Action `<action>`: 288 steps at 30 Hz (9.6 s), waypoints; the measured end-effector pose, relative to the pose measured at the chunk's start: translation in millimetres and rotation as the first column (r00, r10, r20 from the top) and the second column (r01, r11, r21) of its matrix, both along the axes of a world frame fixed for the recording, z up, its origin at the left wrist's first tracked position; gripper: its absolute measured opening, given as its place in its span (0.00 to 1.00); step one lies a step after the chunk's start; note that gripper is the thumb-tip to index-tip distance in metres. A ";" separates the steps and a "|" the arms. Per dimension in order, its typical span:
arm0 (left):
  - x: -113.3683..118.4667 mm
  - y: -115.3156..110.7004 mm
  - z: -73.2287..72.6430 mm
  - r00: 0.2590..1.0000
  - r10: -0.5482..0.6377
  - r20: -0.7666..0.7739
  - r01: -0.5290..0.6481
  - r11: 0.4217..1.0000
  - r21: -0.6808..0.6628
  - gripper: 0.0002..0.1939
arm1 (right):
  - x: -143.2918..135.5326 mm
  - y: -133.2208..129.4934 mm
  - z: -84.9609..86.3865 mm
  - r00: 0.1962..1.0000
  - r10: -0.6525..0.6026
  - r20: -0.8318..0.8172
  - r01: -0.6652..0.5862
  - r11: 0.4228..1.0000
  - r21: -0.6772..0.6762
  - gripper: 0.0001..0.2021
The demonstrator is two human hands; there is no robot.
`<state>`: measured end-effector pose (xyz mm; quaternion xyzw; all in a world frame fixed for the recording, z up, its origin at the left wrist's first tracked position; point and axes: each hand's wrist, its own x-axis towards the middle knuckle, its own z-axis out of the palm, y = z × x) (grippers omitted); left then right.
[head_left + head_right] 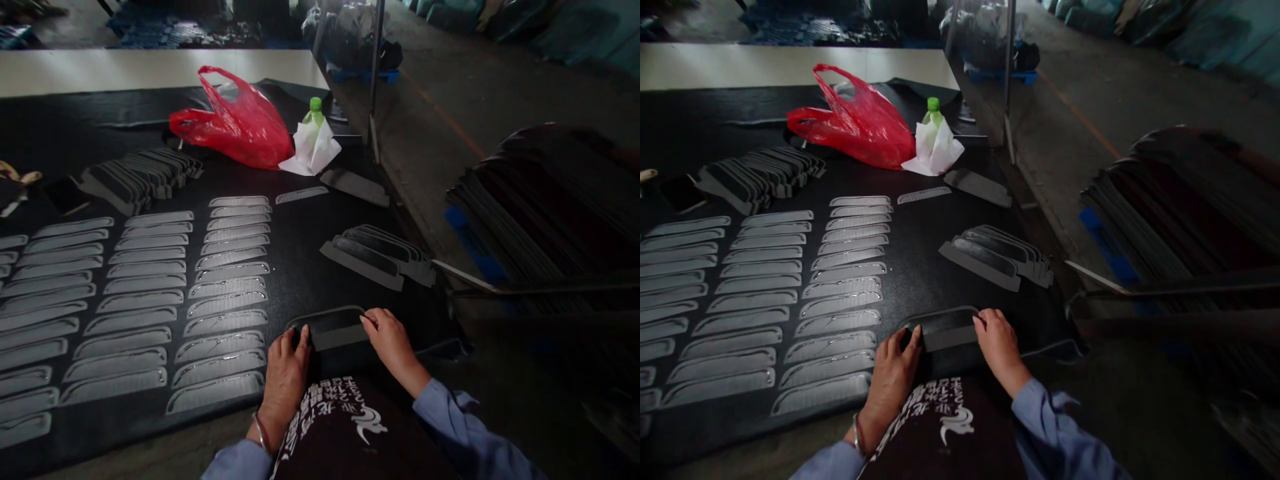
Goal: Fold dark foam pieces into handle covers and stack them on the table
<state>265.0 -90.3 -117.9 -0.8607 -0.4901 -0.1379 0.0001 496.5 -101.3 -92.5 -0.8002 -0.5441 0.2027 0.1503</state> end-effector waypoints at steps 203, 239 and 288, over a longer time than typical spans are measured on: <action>5.6 40.0 59.9 0.142 0.929 0.343 0.282 0.294 -0.913 0.20 | 35.5 63.8 53.1 0.775 0.127 -0.619 -0.179 0.984 -0.022 0.15; 49.8 122.0 34.9 0.304 0.850 0.430 0.315 0.337 -0.887 0.23 | 72.4 92.0 23.1 0.787 -0.031 -0.616 0.005 0.999 -0.044 0.20; 148.4 140.5 -9.1 0.945 -0.239 0.222 0.282 0.941 -0.188 0.47 | 136.6 144.9 18.5 0.913 0.301 0.277 -0.242 0.943 -0.228 0.50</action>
